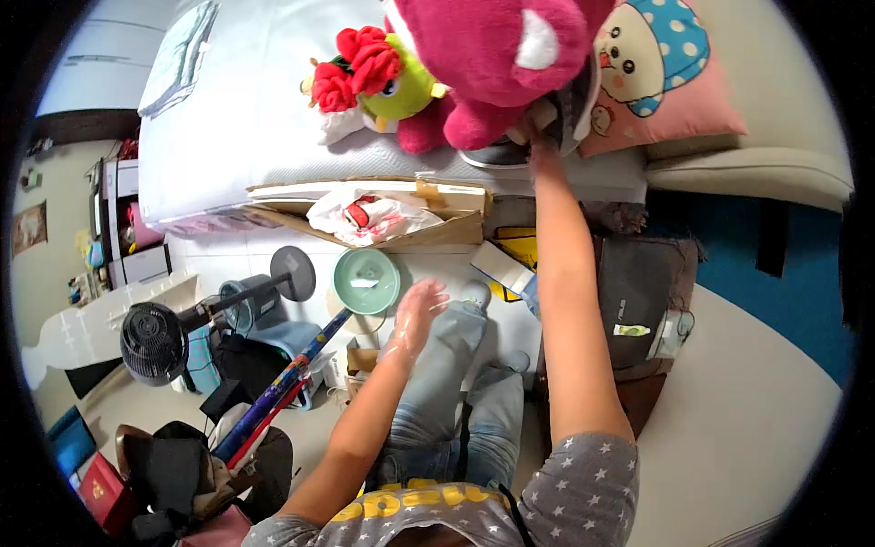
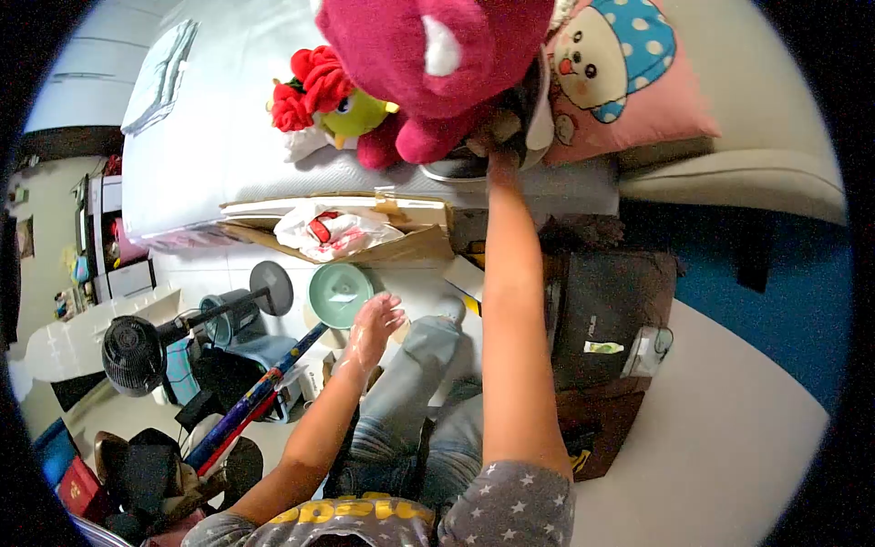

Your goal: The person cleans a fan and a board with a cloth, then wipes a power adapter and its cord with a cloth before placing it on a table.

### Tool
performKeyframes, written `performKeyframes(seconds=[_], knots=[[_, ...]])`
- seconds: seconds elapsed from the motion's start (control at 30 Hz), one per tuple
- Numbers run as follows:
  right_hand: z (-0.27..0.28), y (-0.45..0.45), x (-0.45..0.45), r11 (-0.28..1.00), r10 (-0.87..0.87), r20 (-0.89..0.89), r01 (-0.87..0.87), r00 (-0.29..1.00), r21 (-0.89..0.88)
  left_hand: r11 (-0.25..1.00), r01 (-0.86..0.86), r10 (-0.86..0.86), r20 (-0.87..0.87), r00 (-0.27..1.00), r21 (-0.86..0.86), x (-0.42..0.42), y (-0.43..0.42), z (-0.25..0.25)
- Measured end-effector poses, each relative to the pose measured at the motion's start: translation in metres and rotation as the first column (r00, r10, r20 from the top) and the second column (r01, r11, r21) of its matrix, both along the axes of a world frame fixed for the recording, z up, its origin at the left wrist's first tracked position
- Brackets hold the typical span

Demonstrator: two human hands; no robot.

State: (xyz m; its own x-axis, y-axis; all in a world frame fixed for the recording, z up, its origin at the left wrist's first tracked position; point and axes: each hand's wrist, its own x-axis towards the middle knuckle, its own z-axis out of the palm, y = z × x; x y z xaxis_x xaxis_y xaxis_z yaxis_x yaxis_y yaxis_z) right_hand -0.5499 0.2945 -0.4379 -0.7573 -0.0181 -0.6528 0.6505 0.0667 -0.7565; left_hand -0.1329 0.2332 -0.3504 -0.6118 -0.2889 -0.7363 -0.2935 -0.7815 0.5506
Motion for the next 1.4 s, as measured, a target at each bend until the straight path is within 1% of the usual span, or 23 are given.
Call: performKeyframes(seconds=[0.17,0.27,0.5,0.57,0.6,0.63,0.67,0.7,0.73,0.8,0.87,0.93,0.97,1.0,1.07,1.1,1.13,1.17,1.2,1.27,1.33,1.37,1.4], knots=[[0.000,-0.015,-0.010,1.000,-0.016,0.027,0.016,1.000,-0.013,0.997,-0.070,0.073,0.157,0.985,-0.025,0.033,-0.004,-0.001],[0.002,-0.017,-0.004,0.999,-0.034,0.041,0.035,0.999,-0.030,0.996,-0.089,0.088,0.177,0.980,-0.002,0.032,-0.003,0.006],[0.014,-0.007,0.022,0.994,-0.062,0.067,0.068,0.996,-0.084,0.999,-0.054,0.054,0.100,0.994,0.006,0.016,0.013,0.006],[0.020,0.006,0.055,0.992,-0.068,0.073,0.076,0.995,-0.102,0.993,-0.007,0.025,0.147,0.989,-0.117,0.005,0.017,0.010],[0.023,0.014,0.078,0.992,-0.069,0.066,0.075,0.995,-0.104,0.994,-0.003,0.019,0.140,0.990,-0.110,-0.005,0.019,0.016],[0.027,0.023,0.101,0.993,-0.061,0.058,0.067,0.996,-0.101,0.956,0.083,-0.042,0.146,0.988,-0.283,-0.015,0.022,0.027],[0.034,0.033,0.130,0.994,-0.048,0.037,0.051,0.998,-0.093,0.881,0.166,-0.101,0.165,0.981,-0.443,-0.020,0.024,0.032],[0.039,0.047,0.160,0.998,0.007,-0.060,-0.010,0.998,-0.058,0.821,0.174,-0.189,0.028,0.981,-0.544,-0.019,0.027,0.034],[0.043,0.064,0.191,0.997,0.072,-0.146,-0.075,0.987,-0.015,0.756,0.220,-0.283,-0.006,0.959,-0.616,-0.034,0.030,0.047],[0.105,0.085,0.247,0.996,0.091,-0.099,-0.089,0.991,0.026,0.599,0.302,-0.458,-0.008,0.889,-0.742,-0.066,0.035,0.068],[0.169,0.100,0.302,0.899,0.329,-0.275,-0.211,0.903,0.384,0.687,0.551,-0.601,0.056,0.797,-0.473,-0.093,0.057,0.085],[0.162,0.126,0.326,0.824,0.520,-0.399,-0.321,0.755,0.467,0.843,0.485,-0.519,-0.117,0.847,-0.234,-0.089,0.070,0.074],[0.185,0.137,0.317,0.893,0.449,-0.407,-0.386,0.796,0.230,0.901,0.426,-0.434,-0.144,0.889,-0.088,-0.085,0.068,0.075],[0.168,0.159,0.322,0.891,0.454,-0.413,-0.403,0.790,0.209,0.912,0.397,-0.389,-0.088,0.917,0.101,-0.079,0.065,0.076],[0.176,0.171,0.316,0.998,0.046,-0.238,-0.033,0.970,0.055,0.884,0.315,-0.301,-0.095,0.949,0.344,-0.072,0.062,0.086],[0.178,0.173,0.312,0.996,-0.074,-0.122,0.068,0.990,-0.055,0.838,0.350,-0.286,-0.211,0.935,0.418,-0.069,0.061,0.085],[0.185,0.173,0.306,0.970,-0.197,0.002,0.196,0.980,-0.144,0.832,0.362,-0.299,-0.209,0.931,0.420,-0.068,0.064,0.084],[0.160,0.180,0.311,0.874,-0.163,0.253,0.259,0.954,-0.412,0.803,0.430,-0.366,-0.227,0.902,0.413,-0.067,0.065,0.083],[0.138,0.186,0.319,0.693,-0.047,0.465,0.364,0.884,-0.622,0.772,0.493,-0.429,-0.244,0.870,0.402,-0.067,0.066,0.082],[0.148,0.181,0.315,0.725,-0.029,0.492,0.357,0.870,-0.589,0.768,0.525,-0.484,-0.205,0.851,0.366,-0.071,0.066,0.080],[0.177,0.175,0.296,0.911,-0.334,0.305,0.389,0.892,-0.140,0.831,0.545,-0.534,-0.117,0.838,0.109,-0.073,0.068,0.073],[0.156,0.179,0.298,0.830,-0.412,0.166,0.444,0.896,-0.338,0.846,0.533,-0.529,-0.098,0.843,0.007,-0.075,0.072,0.071],[0.138,0.186,0.304,0.827,-0.414,0.165,0.445,0.895,-0.344,0.845,0.535,-0.533,-0.098,0.841,0.000,-0.075,0.074,0.070]])
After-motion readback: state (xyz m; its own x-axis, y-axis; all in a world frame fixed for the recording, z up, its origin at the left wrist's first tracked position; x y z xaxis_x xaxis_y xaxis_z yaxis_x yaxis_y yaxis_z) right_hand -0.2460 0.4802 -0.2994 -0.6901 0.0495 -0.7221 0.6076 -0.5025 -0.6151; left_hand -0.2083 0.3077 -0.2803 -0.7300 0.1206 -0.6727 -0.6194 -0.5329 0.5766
